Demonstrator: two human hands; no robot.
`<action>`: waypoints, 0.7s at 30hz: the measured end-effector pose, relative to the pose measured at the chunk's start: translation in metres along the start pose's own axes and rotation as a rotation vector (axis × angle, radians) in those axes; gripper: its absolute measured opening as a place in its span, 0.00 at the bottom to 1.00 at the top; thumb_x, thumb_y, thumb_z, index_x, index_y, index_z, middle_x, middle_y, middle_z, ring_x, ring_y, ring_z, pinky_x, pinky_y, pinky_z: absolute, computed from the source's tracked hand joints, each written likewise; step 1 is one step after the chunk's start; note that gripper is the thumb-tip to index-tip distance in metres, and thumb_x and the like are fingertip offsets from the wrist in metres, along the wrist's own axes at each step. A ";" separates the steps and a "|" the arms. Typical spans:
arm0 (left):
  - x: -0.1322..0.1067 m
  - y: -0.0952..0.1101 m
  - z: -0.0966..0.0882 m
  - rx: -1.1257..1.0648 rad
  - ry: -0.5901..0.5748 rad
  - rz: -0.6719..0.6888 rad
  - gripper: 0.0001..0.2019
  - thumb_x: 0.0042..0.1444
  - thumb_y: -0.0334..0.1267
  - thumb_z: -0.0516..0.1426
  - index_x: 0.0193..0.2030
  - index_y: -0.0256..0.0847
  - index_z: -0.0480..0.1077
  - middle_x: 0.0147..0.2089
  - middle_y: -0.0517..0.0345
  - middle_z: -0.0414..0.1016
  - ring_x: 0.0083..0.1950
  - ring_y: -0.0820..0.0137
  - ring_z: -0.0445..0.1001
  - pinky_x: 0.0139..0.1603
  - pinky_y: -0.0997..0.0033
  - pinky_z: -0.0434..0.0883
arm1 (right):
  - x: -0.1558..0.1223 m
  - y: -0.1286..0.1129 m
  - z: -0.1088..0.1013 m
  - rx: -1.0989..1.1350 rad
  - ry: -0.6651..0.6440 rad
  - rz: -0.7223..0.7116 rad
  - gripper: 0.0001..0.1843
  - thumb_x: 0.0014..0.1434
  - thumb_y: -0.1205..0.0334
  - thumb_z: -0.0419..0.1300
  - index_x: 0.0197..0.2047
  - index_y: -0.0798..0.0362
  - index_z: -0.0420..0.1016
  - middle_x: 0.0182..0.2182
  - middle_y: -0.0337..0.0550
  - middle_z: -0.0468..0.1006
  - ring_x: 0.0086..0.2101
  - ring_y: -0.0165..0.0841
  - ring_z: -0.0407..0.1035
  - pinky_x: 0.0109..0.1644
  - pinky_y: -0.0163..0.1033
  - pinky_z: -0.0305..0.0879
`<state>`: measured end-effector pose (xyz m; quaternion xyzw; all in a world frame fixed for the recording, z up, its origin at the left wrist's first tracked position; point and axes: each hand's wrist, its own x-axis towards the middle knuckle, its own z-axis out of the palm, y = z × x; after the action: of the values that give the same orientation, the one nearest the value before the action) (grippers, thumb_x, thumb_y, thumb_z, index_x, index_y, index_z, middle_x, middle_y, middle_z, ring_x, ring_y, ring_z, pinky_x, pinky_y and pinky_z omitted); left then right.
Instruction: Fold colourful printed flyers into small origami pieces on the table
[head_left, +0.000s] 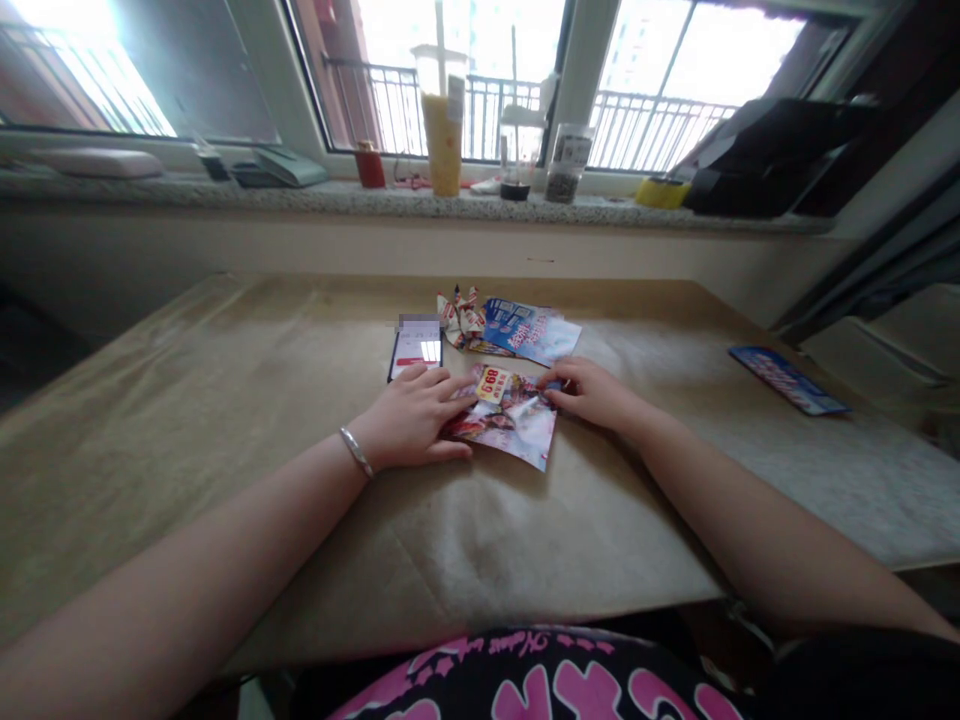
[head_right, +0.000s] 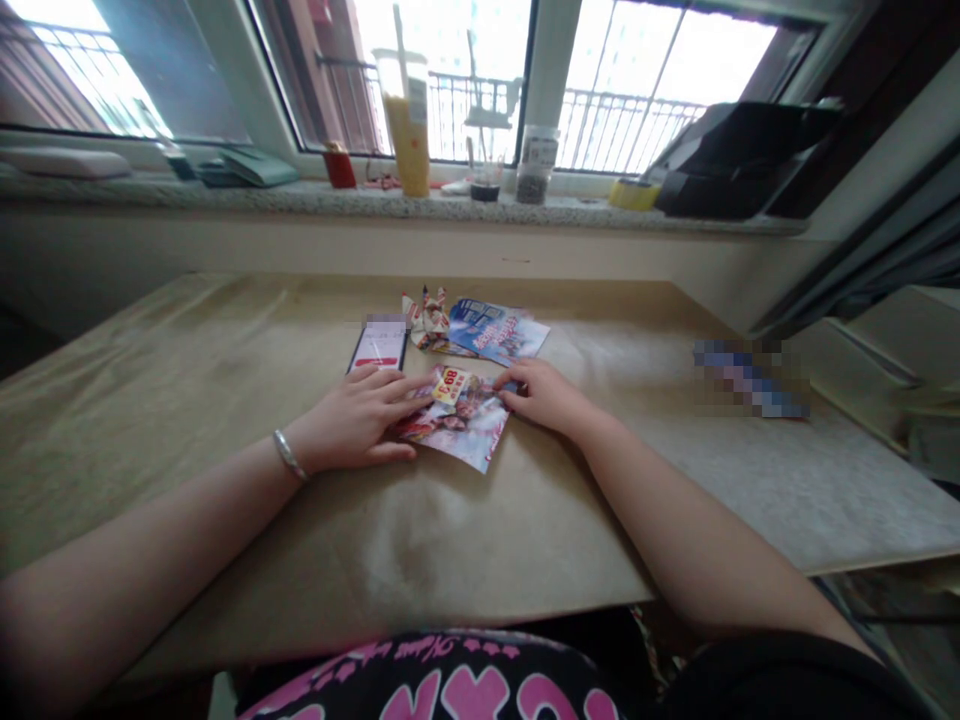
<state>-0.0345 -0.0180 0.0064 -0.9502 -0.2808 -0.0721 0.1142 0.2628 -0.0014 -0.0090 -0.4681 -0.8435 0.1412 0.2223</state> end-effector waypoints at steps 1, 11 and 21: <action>0.000 -0.001 0.002 0.009 0.001 -0.019 0.32 0.55 0.61 0.52 0.62 0.44 0.63 0.66 0.50 0.60 0.58 0.53 0.64 0.60 0.51 0.56 | 0.000 -0.001 0.000 -0.017 -0.016 -0.010 0.10 0.56 0.62 0.58 0.39 0.53 0.79 0.32 0.45 0.75 0.34 0.34 0.68 0.40 0.40 0.66; 0.000 -0.011 0.001 -0.039 0.080 0.067 0.11 0.59 0.40 0.53 0.47 0.45 0.72 0.51 0.54 0.73 0.51 0.62 0.68 0.57 0.57 0.60 | -0.005 -0.001 -0.005 -0.059 -0.089 -0.154 0.12 0.55 0.60 0.60 0.42 0.52 0.78 0.35 0.47 0.74 0.39 0.38 0.69 0.46 0.45 0.67; 0.000 -0.012 -0.006 -0.077 0.038 0.071 0.15 0.62 0.47 0.50 0.41 0.42 0.75 0.41 0.53 0.76 0.43 0.65 0.71 0.49 0.63 0.66 | -0.010 -0.001 -0.010 -0.091 -0.151 -0.265 0.17 0.50 0.66 0.61 0.45 0.50 0.75 0.55 0.49 0.68 0.53 0.42 0.64 0.59 0.50 0.61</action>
<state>-0.0415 -0.0099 0.0139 -0.9617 -0.2418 -0.0966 0.0853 0.2714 -0.0103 -0.0023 -0.3503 -0.9177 0.1073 0.1535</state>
